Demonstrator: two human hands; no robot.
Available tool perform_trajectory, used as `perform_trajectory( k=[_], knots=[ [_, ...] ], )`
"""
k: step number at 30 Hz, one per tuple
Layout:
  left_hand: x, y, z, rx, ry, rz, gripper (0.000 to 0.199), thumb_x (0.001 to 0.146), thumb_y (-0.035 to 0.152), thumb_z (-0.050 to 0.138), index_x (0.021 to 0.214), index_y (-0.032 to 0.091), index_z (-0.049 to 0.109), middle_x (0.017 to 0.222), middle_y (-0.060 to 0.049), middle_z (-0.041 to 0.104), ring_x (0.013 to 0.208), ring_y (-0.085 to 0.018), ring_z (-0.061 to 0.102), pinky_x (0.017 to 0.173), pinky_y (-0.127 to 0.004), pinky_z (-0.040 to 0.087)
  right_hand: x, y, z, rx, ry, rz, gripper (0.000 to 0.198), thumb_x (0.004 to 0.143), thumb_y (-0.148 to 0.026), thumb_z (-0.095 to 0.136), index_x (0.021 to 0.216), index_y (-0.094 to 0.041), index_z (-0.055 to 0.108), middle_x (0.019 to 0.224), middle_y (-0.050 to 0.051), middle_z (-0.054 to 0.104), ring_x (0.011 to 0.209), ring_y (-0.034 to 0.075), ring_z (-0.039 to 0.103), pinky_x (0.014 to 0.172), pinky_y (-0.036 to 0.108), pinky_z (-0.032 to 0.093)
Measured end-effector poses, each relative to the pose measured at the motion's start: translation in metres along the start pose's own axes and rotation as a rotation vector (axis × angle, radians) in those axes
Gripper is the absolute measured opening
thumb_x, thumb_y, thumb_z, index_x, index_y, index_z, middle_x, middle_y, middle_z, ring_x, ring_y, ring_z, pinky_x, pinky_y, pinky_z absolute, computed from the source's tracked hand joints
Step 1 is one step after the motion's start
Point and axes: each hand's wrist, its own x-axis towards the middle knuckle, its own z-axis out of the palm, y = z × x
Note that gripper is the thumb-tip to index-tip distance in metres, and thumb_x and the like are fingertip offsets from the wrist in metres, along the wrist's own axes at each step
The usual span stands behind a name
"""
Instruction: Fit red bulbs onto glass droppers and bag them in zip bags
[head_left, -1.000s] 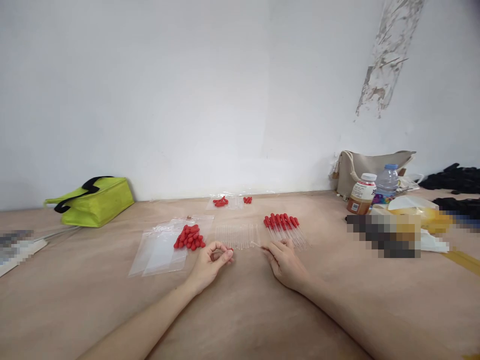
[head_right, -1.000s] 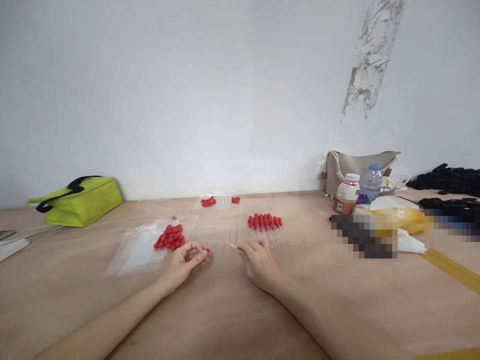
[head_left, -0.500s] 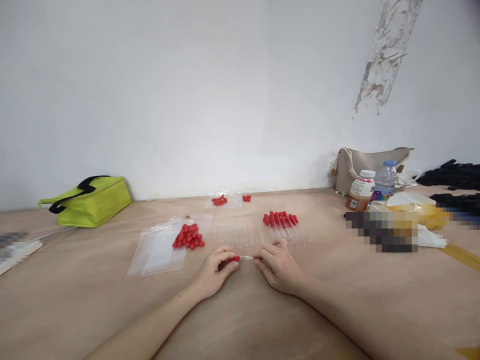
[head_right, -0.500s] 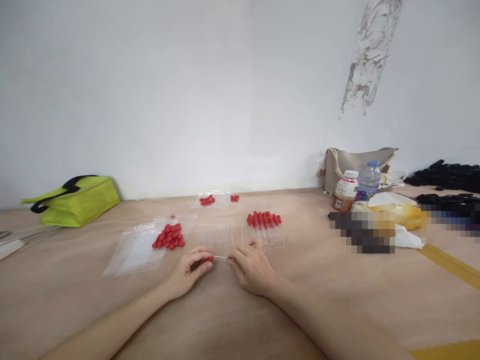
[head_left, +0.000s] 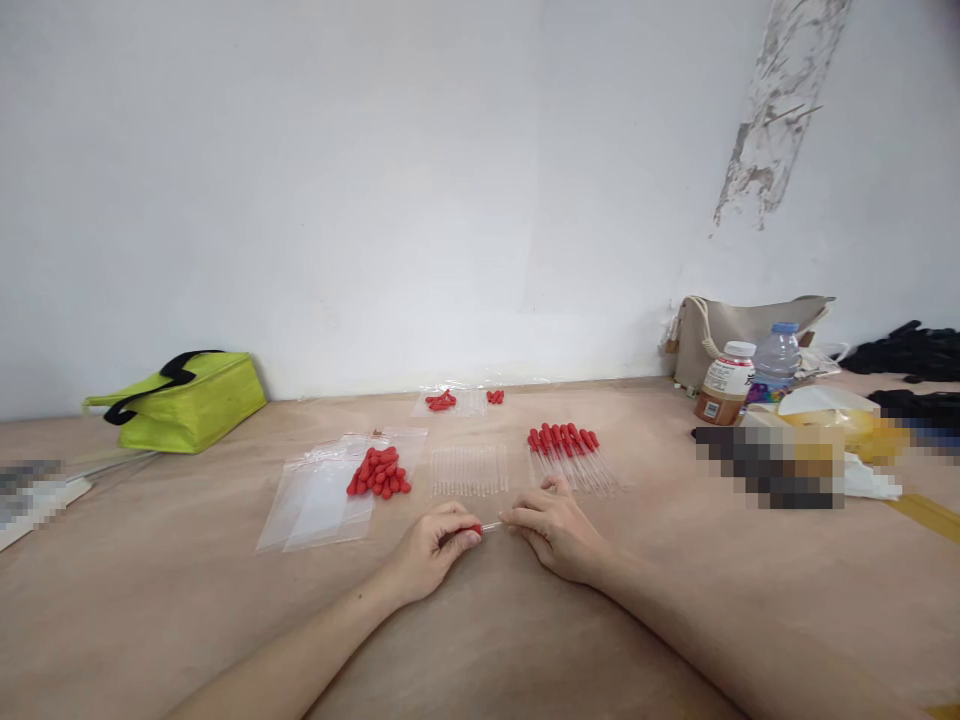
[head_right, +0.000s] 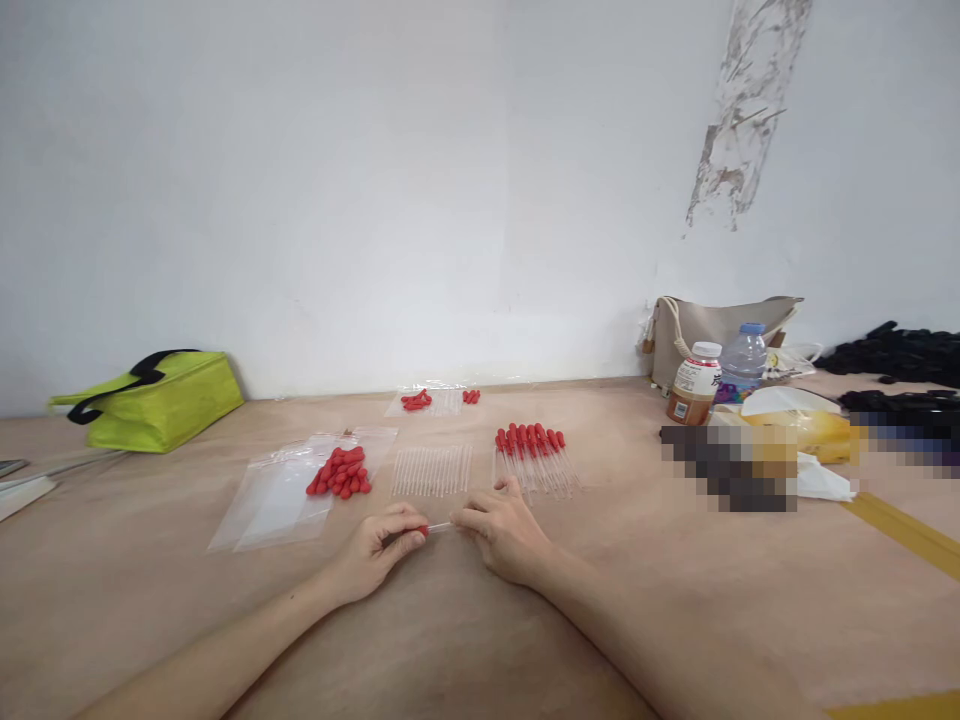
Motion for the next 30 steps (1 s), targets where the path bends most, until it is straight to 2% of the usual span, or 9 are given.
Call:
perform_trajectory(
  k=[5,12,20,26,30],
  knots=[
    [0.0,0.001,0.0,0.104,-0.013,0.025,0.023,0.088,0.028,0.043,0.081,0.019,0.064,0.075,-0.002,0.058,0.073,-0.015,0.052,0.072,-0.027,0.039,0.002,0.004,0.0,-0.021,-0.01,-0.023,0.028,0.08,-0.007,0.039,0.089,-0.023,0.06,0.078,0.0,0.061,0.066,0.009,0.049,0.077,0.032,0.019],
    [0.0,0.001,0.001,0.221,-0.019,0.111,0.026,0.088,0.031,0.042,0.081,0.019,0.064,0.071,-0.002,0.06,0.07,-0.015,0.052,0.074,-0.031,0.035,0.0,-0.003,-0.003,-0.058,-0.009,-0.057,0.019,0.079,-0.013,0.042,0.084,-0.02,0.06,0.071,0.0,0.058,0.065,0.01,0.047,0.068,0.029,0.019],
    [-0.003,0.003,0.002,0.251,0.009,0.175,0.027,0.088,0.031,0.041,0.08,0.017,0.063,0.069,-0.004,0.057,0.068,-0.016,0.05,0.071,-0.031,0.037,0.0,-0.017,0.0,-0.032,-0.025,0.002,0.02,0.083,-0.017,0.038,0.069,-0.016,0.052,0.065,0.0,0.056,0.057,0.01,0.042,0.066,0.029,0.021],
    [-0.002,0.0,0.003,0.316,-0.025,0.236,0.024,0.088,0.027,0.041,0.08,0.017,0.061,0.069,-0.003,0.055,0.069,-0.016,0.05,0.073,-0.032,0.037,0.002,-0.019,0.005,-0.004,-0.08,0.022,0.02,0.084,-0.016,0.038,0.069,-0.016,0.052,0.067,0.001,0.058,0.059,0.01,0.044,0.064,0.027,0.022],
    [0.001,-0.006,-0.001,0.427,-0.023,0.281,0.021,0.088,0.024,0.041,0.087,0.018,0.061,0.071,-0.004,0.057,0.071,-0.017,0.051,0.078,-0.034,0.036,0.006,-0.019,-0.001,-0.056,-0.087,0.003,0.02,0.084,-0.02,0.04,0.073,-0.017,0.056,0.069,0.002,0.059,0.066,0.012,0.046,0.064,0.028,0.022]
  ],
)
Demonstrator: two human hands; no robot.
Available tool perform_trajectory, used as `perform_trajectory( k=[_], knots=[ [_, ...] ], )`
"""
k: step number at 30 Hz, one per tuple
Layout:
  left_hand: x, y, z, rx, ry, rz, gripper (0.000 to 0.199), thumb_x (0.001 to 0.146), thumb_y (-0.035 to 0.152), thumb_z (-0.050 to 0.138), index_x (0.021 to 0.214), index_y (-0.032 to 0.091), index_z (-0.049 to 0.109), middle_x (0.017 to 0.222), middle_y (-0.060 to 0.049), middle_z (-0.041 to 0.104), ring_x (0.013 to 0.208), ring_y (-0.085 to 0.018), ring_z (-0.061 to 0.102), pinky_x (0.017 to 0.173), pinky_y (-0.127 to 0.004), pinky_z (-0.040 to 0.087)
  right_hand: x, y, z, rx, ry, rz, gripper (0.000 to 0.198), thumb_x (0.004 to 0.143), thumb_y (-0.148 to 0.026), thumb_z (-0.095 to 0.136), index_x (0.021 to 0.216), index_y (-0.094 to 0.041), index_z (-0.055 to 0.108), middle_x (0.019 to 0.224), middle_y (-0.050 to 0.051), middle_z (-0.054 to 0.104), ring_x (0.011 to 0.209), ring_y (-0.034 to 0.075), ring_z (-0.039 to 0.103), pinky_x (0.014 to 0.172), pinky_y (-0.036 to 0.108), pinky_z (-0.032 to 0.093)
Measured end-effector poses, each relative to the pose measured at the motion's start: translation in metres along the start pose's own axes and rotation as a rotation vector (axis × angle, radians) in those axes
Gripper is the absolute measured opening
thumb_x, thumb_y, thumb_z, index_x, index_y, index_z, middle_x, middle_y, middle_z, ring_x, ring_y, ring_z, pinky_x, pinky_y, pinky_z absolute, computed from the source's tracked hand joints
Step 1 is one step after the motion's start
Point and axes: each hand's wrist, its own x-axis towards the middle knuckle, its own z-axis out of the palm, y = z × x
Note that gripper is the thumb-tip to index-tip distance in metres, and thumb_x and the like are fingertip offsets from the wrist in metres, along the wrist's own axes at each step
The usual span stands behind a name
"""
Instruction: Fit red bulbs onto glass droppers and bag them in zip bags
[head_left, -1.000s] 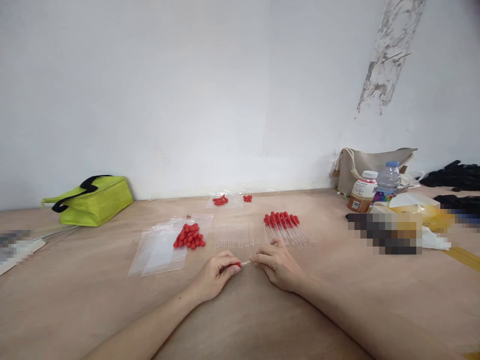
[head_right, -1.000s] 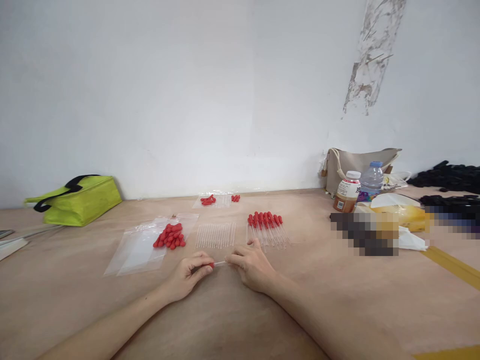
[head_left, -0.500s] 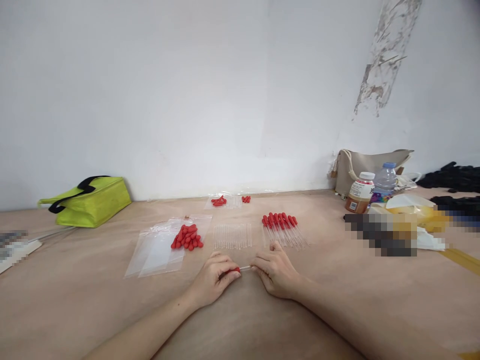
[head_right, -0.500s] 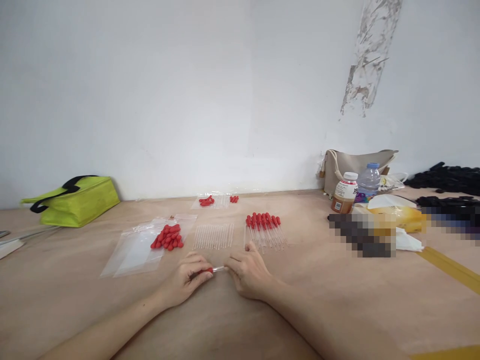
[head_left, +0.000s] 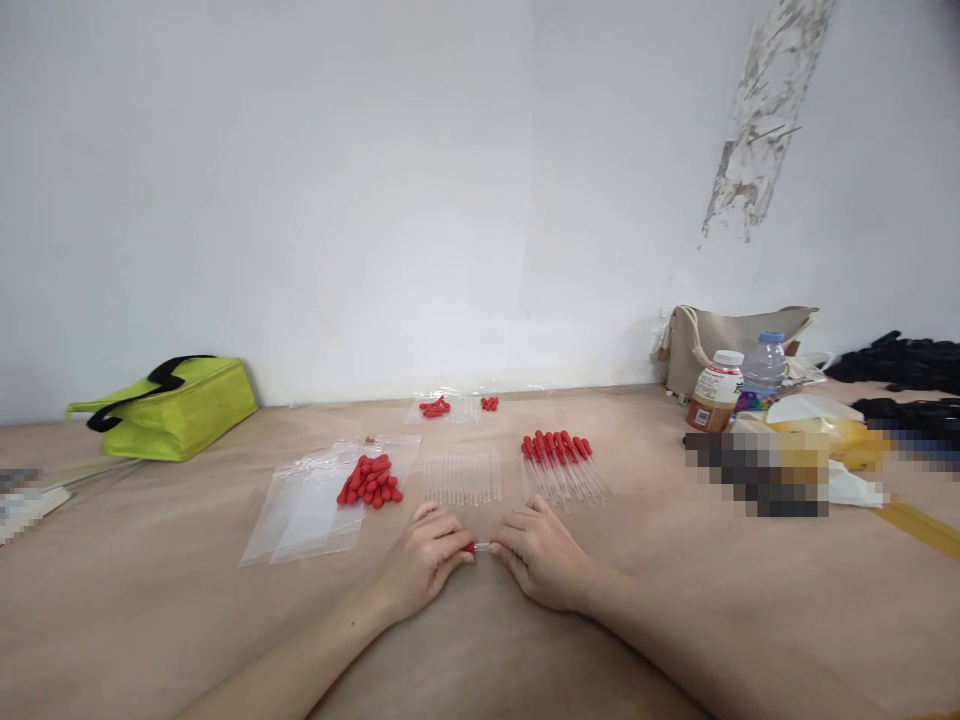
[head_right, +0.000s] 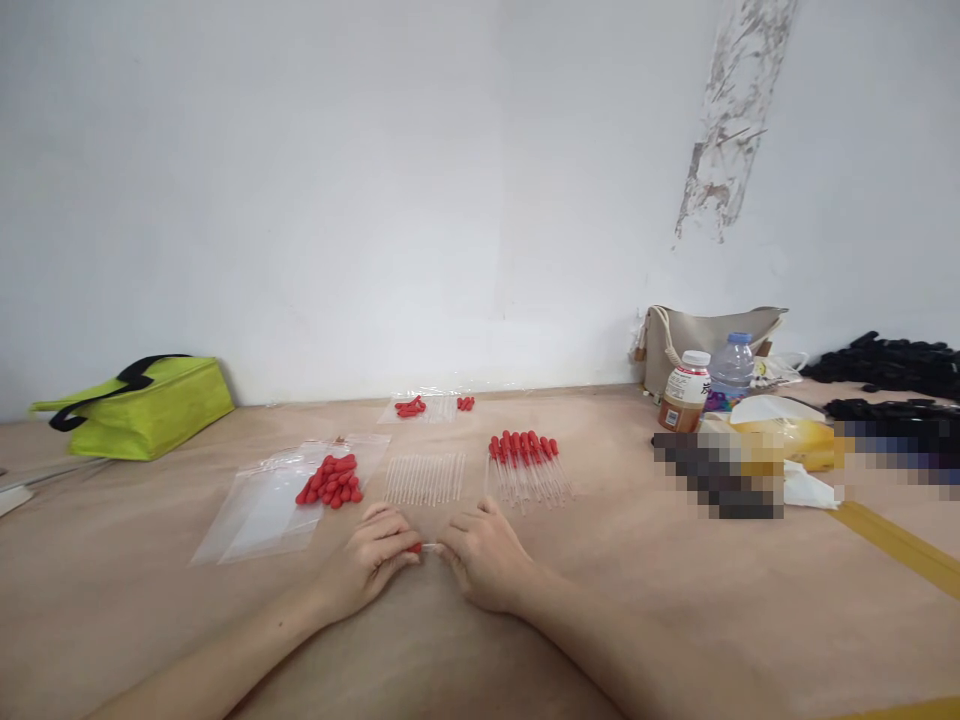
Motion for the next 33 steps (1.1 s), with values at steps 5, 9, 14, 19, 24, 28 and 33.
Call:
perform_trajectory(
  k=[5,9,14,19,24,28,33],
  knots=[
    [-0.006,-0.006,-0.001,-0.01,0.113,-0.098,0.028,0.086,0.025,0.046,0.113,0.024,0.052,0.098,-0.006,0.057,0.089,-0.019,0.051,0.081,-0.033,0.039,-0.002,0.002,-0.012,-0.105,-0.008,0.02,0.019,0.081,-0.022,0.044,0.072,-0.019,0.06,0.071,0.003,0.06,0.07,0.014,0.048,0.066,0.03,0.022],
    [-0.011,-0.007,-0.003,-0.083,0.135,-0.273,0.031,0.084,0.027,0.047,0.115,0.024,0.048,0.105,-0.006,0.052,0.09,-0.019,0.052,0.074,-0.03,0.043,-0.002,0.028,-0.021,-0.038,0.077,0.387,0.022,0.081,-0.022,0.041,0.072,-0.019,0.061,0.071,0.002,0.062,0.067,0.014,0.051,0.066,0.028,0.026],
    [-0.01,-0.008,-0.003,-0.125,0.041,-0.275,0.017,0.084,0.024,0.046,0.097,0.021,0.057,0.092,-0.004,0.054,0.074,-0.016,0.054,0.065,-0.027,0.043,0.018,0.069,-0.027,-0.005,0.148,0.705,0.02,0.08,-0.027,0.041,0.085,-0.018,0.059,0.065,0.0,0.062,0.065,0.014,0.053,0.063,0.025,0.028],
    [-0.009,-0.008,-0.003,-0.131,0.03,-0.288,0.017,0.083,0.024,0.045,0.095,0.021,0.057,0.09,-0.004,0.053,0.069,-0.015,0.052,0.062,-0.026,0.042,0.035,0.072,-0.01,-0.165,0.101,0.728,0.017,0.078,-0.026,0.043,0.087,-0.018,0.055,0.07,0.004,0.063,0.069,0.017,0.054,0.068,0.028,0.026],
    [-0.009,-0.008,-0.004,-0.139,0.02,-0.264,0.015,0.084,0.022,0.044,0.089,0.02,0.058,0.087,-0.003,0.054,0.073,-0.015,0.052,0.064,-0.026,0.041,0.04,0.067,0.009,-0.296,0.041,0.745,0.019,0.076,-0.022,0.043,0.091,-0.016,0.054,0.073,0.008,0.063,0.072,0.021,0.055,0.07,0.031,0.023],
    [-0.008,-0.008,-0.004,-0.142,0.012,-0.262,0.014,0.084,0.021,0.044,0.087,0.02,0.058,0.086,-0.003,0.054,0.073,-0.015,0.052,0.064,-0.025,0.04,0.049,0.067,0.016,-0.333,0.032,0.743,0.02,0.076,-0.021,0.043,0.092,-0.014,0.055,0.075,0.01,0.064,0.074,0.022,0.056,0.072,0.033,0.022],
    [-0.008,-0.008,-0.004,-0.157,0.019,-0.255,0.015,0.084,0.021,0.044,0.086,0.019,0.059,0.084,-0.003,0.054,0.073,-0.014,0.052,0.064,-0.025,0.04,0.054,0.066,0.017,-0.333,0.07,0.744,0.023,0.076,-0.022,0.043,0.095,-0.016,0.055,0.077,0.009,0.064,0.077,0.021,0.055,0.072,0.033,0.022]
  ],
)
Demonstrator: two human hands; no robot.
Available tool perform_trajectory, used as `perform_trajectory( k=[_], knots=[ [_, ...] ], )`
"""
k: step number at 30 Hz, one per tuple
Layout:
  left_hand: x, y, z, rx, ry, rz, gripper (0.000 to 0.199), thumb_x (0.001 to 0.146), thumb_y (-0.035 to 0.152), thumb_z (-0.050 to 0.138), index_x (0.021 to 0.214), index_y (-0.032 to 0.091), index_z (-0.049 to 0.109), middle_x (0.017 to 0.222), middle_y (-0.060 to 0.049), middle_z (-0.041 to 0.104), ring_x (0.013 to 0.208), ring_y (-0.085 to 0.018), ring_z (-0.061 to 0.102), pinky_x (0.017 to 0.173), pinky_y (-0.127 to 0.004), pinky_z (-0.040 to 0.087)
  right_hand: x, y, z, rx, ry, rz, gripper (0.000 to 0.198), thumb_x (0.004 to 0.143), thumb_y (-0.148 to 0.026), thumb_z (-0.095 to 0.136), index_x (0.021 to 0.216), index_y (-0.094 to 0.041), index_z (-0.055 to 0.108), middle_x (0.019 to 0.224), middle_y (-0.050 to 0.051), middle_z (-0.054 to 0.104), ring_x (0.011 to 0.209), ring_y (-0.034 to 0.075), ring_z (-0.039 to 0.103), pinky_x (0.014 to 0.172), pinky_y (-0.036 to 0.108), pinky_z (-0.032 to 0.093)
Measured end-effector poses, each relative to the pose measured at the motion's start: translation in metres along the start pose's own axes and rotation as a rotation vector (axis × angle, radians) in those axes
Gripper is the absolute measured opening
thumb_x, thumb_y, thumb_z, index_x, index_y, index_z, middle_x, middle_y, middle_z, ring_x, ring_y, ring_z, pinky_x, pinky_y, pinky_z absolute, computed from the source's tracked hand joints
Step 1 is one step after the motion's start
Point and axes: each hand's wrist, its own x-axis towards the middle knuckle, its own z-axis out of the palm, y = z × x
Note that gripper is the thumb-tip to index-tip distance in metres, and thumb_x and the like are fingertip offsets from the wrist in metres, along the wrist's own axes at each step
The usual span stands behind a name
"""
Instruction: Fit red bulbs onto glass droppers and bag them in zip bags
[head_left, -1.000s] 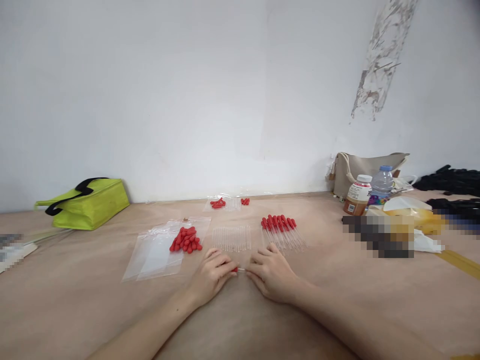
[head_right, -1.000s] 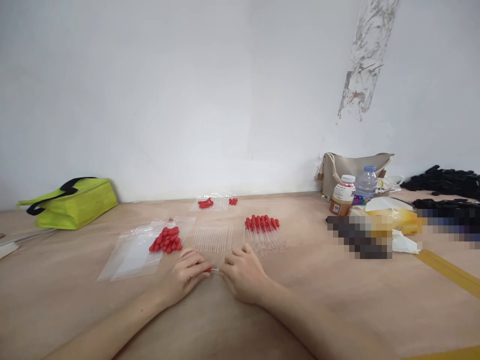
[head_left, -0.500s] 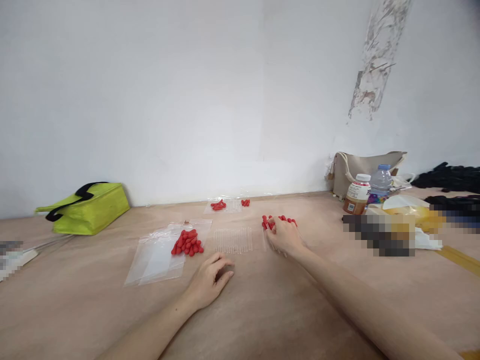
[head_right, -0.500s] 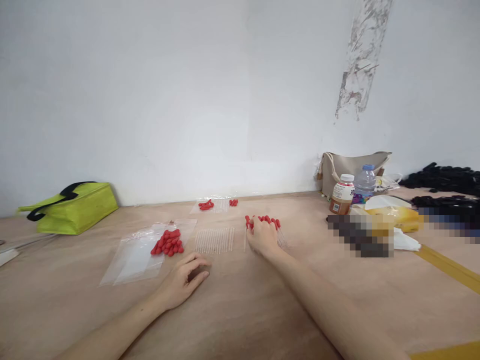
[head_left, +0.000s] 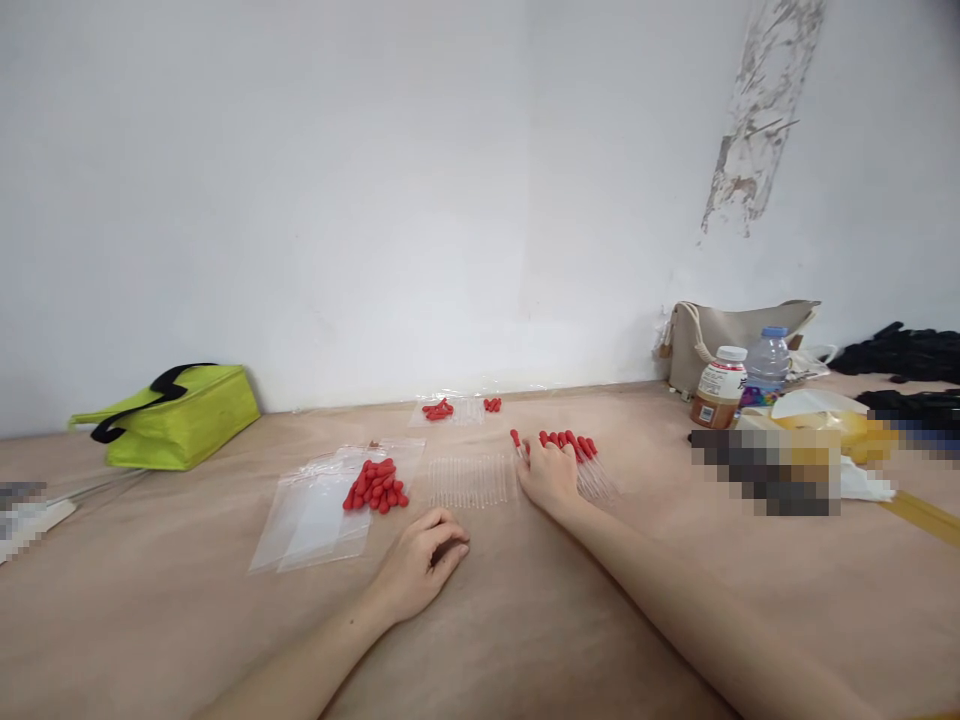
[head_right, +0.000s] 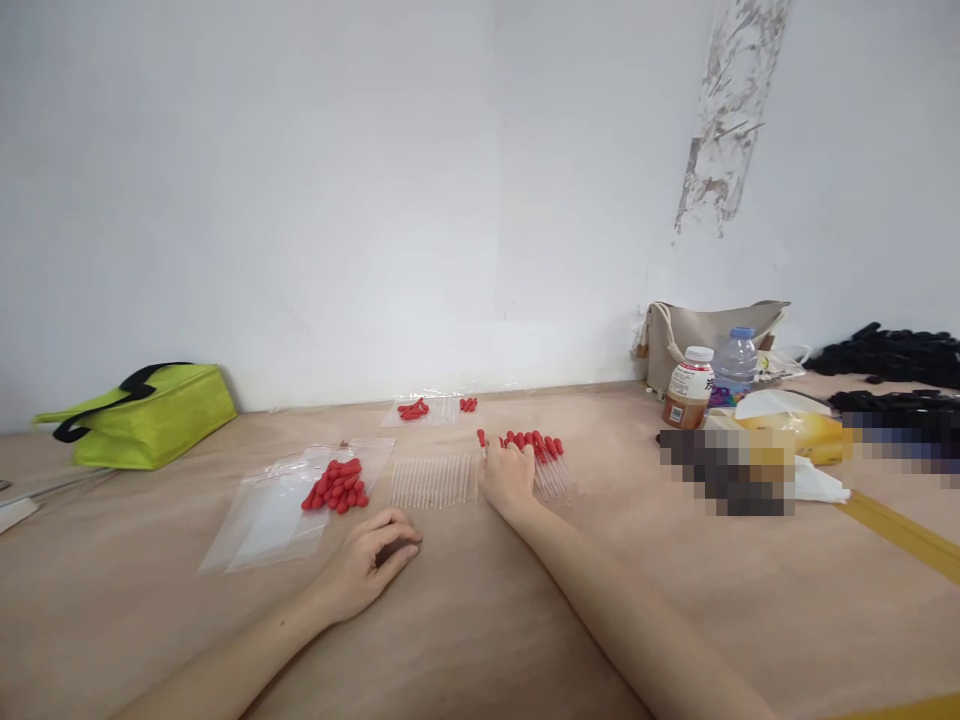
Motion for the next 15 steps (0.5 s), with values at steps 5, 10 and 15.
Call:
perform_trajectory(
  k=[5,10,15],
  knots=[
    [0.0006,0.0005,-0.0003,-0.009,0.009,0.004,0.016,0.084,0.022,0.045,0.086,0.019,0.06,0.083,-0.003,0.055,0.073,-0.015,0.052,0.064,-0.025,0.041,-0.0053,0.0036,0.0013,0.017,-0.003,-0.023,0.021,0.075,-0.023,0.044,0.091,-0.017,0.055,0.075,0.007,0.064,0.076,0.021,0.056,0.071,0.033,0.022],
    [0.001,-0.0001,0.0001,0.006,0.008,0.006,0.016,0.084,0.022,0.045,0.086,0.019,0.06,0.083,-0.004,0.056,0.075,-0.016,0.053,0.067,-0.026,0.041,-0.0071,0.0041,0.0041,0.025,-0.045,-0.02,0.02,0.073,-0.022,0.044,0.089,-0.018,0.057,0.074,0.006,0.064,0.075,0.021,0.056,0.072,0.034,0.022],
    [0.0012,-0.0004,-0.0003,0.012,0.004,-0.002,0.016,0.083,0.024,0.045,0.086,0.02,0.06,0.082,-0.004,0.056,0.075,-0.016,0.053,0.067,-0.027,0.042,-0.0067,-0.0011,-0.0007,0.059,-0.03,-0.024,0.021,0.077,-0.027,0.04,0.079,-0.017,0.059,0.083,0.007,0.064,0.08,0.021,0.055,0.075,0.035,0.023]
  ],
)
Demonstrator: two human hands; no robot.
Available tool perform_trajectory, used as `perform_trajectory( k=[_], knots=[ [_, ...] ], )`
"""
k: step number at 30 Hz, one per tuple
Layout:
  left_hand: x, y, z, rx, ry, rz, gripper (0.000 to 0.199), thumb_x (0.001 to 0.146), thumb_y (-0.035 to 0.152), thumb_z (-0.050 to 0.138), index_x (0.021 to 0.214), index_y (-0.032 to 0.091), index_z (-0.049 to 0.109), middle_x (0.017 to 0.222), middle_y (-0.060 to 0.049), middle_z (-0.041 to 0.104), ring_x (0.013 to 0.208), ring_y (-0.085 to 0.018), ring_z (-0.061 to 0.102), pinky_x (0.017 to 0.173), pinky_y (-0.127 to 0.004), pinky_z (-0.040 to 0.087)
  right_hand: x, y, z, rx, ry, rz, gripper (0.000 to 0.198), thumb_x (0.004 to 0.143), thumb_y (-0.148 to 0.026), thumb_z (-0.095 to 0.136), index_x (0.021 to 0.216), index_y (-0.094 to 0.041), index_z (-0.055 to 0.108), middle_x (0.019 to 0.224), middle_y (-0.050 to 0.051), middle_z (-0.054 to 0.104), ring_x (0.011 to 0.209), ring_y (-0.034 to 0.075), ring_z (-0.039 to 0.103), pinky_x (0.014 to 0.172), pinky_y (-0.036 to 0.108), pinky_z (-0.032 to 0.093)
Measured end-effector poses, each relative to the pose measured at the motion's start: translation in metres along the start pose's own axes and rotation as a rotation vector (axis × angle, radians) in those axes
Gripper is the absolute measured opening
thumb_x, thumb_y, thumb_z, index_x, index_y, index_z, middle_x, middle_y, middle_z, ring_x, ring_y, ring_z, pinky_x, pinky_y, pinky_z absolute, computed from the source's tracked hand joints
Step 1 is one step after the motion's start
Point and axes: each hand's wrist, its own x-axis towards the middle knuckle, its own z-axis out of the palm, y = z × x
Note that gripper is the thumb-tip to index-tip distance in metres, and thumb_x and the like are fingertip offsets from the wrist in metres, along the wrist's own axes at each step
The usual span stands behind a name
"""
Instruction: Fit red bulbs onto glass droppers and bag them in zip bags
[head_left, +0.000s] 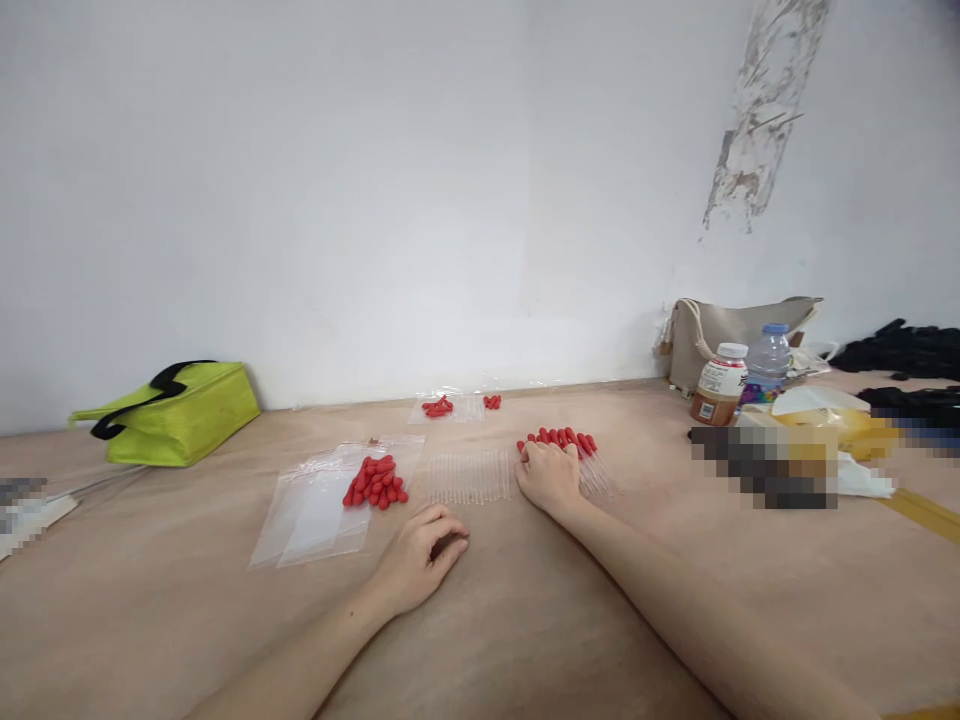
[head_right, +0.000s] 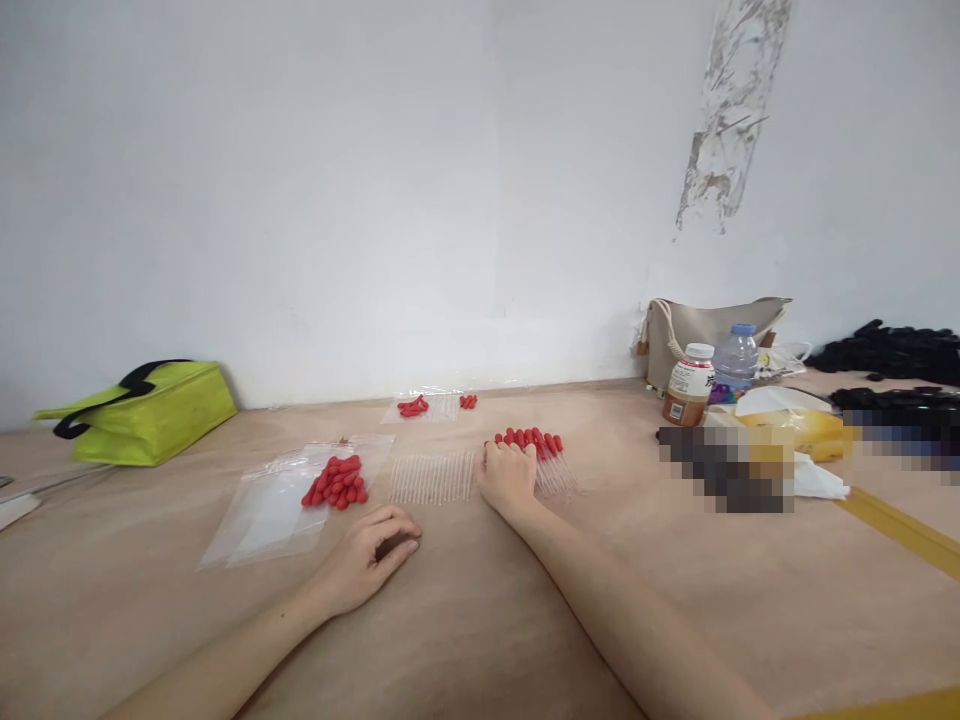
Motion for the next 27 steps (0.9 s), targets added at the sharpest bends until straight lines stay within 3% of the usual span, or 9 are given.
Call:
perform_trajectory(
  k=[7,14,18,22,27],
  knots=[
    [0.001,0.0,-0.001,0.009,-0.002,0.004,0.015,0.083,0.023,0.046,0.087,0.02,0.06,0.083,-0.004,0.057,0.077,-0.017,0.053,0.068,-0.027,0.042,0.014,-0.021,-0.001,-0.046,-0.294,0.088,0.028,0.075,-0.034,0.044,0.079,-0.015,0.063,0.082,0.013,0.064,0.081,0.024,0.057,0.082,0.041,0.022],
    [-0.001,0.0,0.003,-0.006,0.004,0.011,0.014,0.083,0.023,0.047,0.087,0.02,0.06,0.083,-0.003,0.057,0.076,-0.016,0.054,0.068,-0.026,0.041,0.026,-0.022,-0.002,-0.02,-0.361,0.148,0.025,0.072,-0.033,0.048,0.079,-0.015,0.062,0.078,0.011,0.065,0.075,0.023,0.059,0.077,0.039,0.027],
    [0.002,-0.005,-0.006,0.117,0.095,-0.013,0.016,0.084,0.029,0.046,0.085,0.02,0.06,0.084,-0.003,0.058,0.077,-0.017,0.053,0.07,-0.029,0.04,0.017,-0.016,-0.013,-0.003,-0.308,0.128,0.028,0.078,-0.032,0.039,0.072,-0.016,0.061,0.076,0.008,0.065,0.075,0.021,0.058,0.076,0.036,0.026],
    [0.009,-0.029,-0.03,0.46,0.293,-0.124,0.016,0.082,0.03,0.048,0.077,0.021,0.06,0.082,-0.004,0.059,0.083,-0.023,0.05,0.074,-0.035,0.035,-0.01,0.004,-0.025,0.05,-0.057,-0.019,0.025,0.078,-0.031,0.041,0.066,-0.017,0.058,0.072,0.005,0.064,0.072,0.017,0.055,0.073,0.032,0.024],
    [0.013,-0.061,-0.045,0.615,0.304,-0.203,0.015,0.079,0.028,0.05,0.082,0.022,0.064,0.089,-0.005,0.059,0.088,-0.026,0.048,0.074,-0.039,0.033,-0.052,0.033,-0.035,0.138,0.129,-0.215,0.021,0.078,-0.031,0.046,0.065,-0.017,0.054,0.066,0.001,0.061,0.067,0.013,0.051,0.07,0.028,0.022]
  ],
)
